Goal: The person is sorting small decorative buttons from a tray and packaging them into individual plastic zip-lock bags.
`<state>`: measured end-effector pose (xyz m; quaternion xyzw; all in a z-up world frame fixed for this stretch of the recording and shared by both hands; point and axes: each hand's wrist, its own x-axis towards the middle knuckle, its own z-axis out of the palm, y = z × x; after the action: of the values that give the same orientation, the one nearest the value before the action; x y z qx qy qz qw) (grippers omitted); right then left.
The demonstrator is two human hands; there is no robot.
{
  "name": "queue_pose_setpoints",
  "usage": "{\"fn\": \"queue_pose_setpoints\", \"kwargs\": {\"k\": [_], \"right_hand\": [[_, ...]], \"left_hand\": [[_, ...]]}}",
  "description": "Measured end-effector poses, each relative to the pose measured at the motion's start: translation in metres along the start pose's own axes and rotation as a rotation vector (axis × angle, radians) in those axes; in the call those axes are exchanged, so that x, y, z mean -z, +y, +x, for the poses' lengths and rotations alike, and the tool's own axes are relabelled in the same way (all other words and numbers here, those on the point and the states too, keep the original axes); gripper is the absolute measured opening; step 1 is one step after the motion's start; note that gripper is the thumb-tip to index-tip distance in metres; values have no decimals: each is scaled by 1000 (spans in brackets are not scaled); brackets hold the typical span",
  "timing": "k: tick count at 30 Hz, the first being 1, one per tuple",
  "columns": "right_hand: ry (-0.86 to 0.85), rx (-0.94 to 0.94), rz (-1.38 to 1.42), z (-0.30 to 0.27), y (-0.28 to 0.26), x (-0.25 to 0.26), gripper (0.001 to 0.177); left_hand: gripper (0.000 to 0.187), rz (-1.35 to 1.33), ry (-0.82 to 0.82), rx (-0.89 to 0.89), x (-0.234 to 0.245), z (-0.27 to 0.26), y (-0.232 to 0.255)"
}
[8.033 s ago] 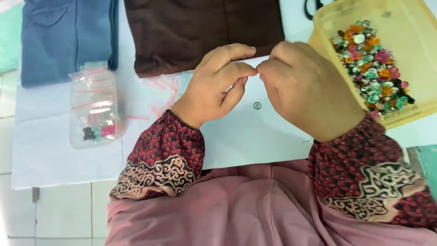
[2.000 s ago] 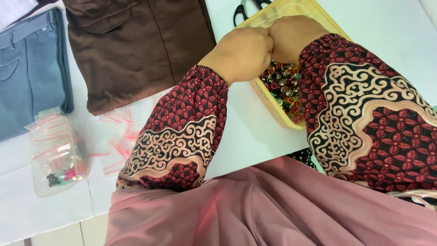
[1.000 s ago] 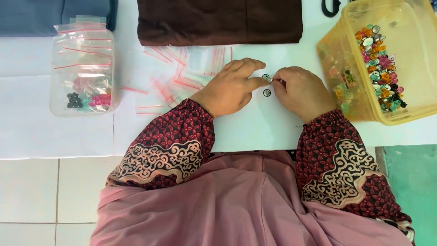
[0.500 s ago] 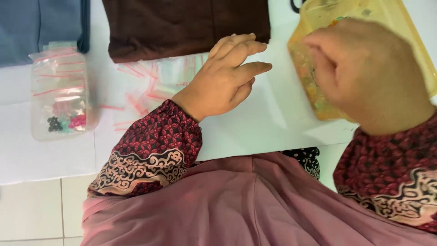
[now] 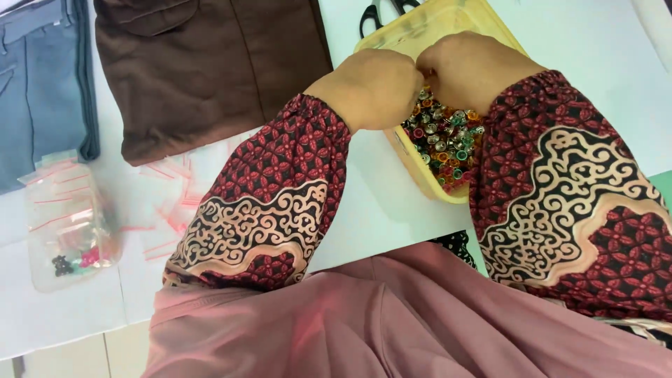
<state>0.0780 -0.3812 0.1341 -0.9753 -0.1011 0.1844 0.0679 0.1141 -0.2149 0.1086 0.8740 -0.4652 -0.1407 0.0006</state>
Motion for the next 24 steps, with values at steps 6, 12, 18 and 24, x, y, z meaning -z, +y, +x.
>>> {"fn": "queue_pose_setpoints", "kwargs": {"k": [6, 12, 18, 24], "right_hand": [[-144, 2, -99, 17, -2, -10, 32], [-206, -23, -200, 33, 1, -25, 27], [-211, -42, -199, 33, 1, -26, 21], [-172, -116, -93, 10, -17, -3, 19]], "left_hand": [[29, 126, -61, -15, -6, 2, -4], [22, 119, -273, 67, 15, 0, 11], [24, 138, -349, 113, 18, 6, 15], [32, -16, 85, 37, -13, 10, -2]]}}
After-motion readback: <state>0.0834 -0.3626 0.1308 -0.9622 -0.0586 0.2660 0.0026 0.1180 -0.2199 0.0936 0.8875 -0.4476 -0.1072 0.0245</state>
